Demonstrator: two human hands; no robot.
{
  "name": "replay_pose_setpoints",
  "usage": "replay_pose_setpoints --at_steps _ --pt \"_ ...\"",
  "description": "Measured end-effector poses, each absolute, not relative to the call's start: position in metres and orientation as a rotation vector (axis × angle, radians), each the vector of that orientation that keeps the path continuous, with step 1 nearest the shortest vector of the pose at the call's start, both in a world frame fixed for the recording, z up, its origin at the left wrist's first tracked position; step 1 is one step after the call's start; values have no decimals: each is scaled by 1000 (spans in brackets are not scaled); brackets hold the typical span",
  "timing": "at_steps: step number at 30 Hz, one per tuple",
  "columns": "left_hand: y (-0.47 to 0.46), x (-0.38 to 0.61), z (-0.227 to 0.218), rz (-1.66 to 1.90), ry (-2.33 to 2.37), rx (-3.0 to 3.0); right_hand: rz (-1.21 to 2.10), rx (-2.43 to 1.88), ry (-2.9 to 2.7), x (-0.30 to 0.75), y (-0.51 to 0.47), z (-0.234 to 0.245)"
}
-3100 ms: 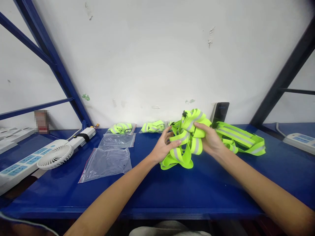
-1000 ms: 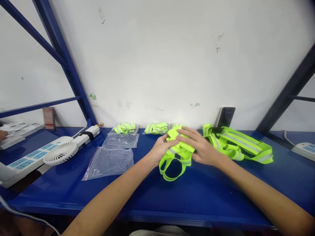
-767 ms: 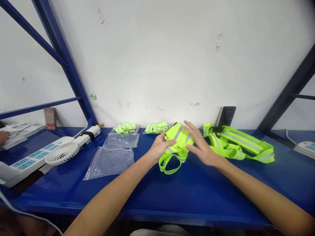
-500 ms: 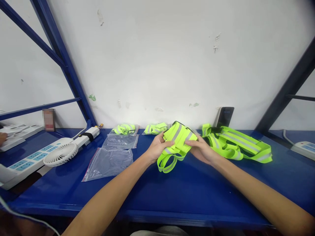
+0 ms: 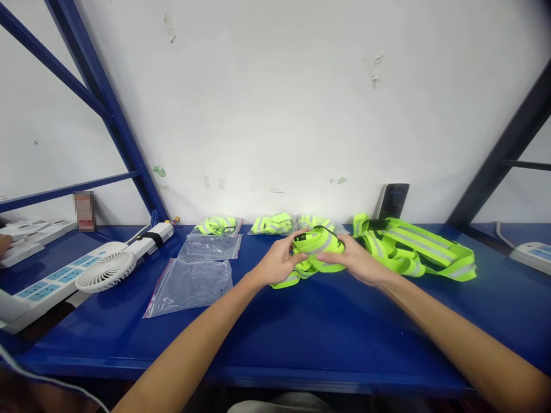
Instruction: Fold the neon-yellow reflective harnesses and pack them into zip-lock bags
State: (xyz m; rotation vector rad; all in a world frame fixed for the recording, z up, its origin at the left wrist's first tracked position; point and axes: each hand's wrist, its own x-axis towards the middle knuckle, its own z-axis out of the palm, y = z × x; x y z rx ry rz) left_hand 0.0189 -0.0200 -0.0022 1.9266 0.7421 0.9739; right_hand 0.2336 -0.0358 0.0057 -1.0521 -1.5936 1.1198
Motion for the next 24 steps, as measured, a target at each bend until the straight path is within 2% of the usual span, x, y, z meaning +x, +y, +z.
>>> replay_pose_setpoints --at_steps 5,10,15,21,24 --pt "-21 23 -14 1128 914 2166 922 -1009 -1714 231 -34 6" --pt "-19 18 -19 1009 922 2043 1187 -907 -1353 237 -29 4" --pt "-10 16 -23 877 860 1991 1206 -912 -1078 251 -22 10" --pt "-7 16 -14 915 664 1629 1272 -909 -999 261 -17 16" --pt "-8 12 -10 723 599 1434 1361 -894 -1049 264 -19 16"
